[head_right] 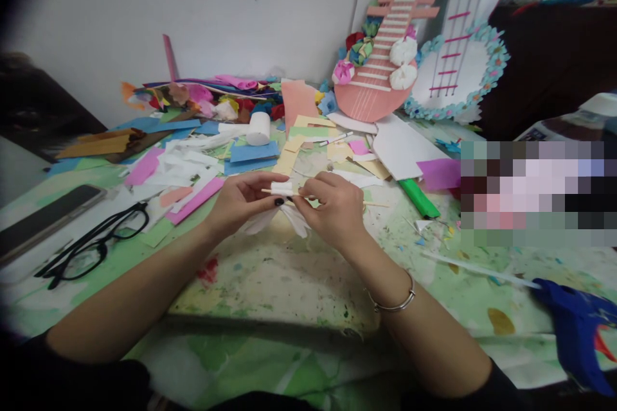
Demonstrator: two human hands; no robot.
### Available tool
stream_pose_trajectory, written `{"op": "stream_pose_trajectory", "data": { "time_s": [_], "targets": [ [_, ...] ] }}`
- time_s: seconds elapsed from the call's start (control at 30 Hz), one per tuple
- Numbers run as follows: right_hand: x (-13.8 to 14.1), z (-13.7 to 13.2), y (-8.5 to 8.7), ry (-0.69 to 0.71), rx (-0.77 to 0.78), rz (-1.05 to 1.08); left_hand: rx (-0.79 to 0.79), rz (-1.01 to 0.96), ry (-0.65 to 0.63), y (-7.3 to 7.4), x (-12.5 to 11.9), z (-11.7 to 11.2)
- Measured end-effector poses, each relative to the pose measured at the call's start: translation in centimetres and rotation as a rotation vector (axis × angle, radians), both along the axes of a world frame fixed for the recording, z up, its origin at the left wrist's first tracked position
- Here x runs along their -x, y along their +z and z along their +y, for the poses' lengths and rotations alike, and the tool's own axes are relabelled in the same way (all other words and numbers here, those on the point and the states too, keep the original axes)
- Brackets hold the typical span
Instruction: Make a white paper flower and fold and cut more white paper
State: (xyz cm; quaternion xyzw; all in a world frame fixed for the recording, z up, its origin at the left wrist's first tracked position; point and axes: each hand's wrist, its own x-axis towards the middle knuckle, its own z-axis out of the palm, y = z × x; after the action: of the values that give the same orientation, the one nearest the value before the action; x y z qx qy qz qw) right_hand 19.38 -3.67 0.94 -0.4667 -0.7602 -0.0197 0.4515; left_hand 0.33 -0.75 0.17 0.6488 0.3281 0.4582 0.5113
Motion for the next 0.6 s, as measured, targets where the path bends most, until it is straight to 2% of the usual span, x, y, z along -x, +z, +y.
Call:
{"op": "stream_pose_trajectory", "data": {
  "time_s": [0.27,0.6],
  "targets": [
    [0.09,-0.14,-0.4,0.0,-0.08,-0.119,-0.039,0.015,0.058,0.09,-0.19,0.09],
    [0.18,-0.47,0.06,0.095,-0.014,-0.057,-0.044,0.017,0.043,-0.02,-0.06,0.15]
  ]
}}
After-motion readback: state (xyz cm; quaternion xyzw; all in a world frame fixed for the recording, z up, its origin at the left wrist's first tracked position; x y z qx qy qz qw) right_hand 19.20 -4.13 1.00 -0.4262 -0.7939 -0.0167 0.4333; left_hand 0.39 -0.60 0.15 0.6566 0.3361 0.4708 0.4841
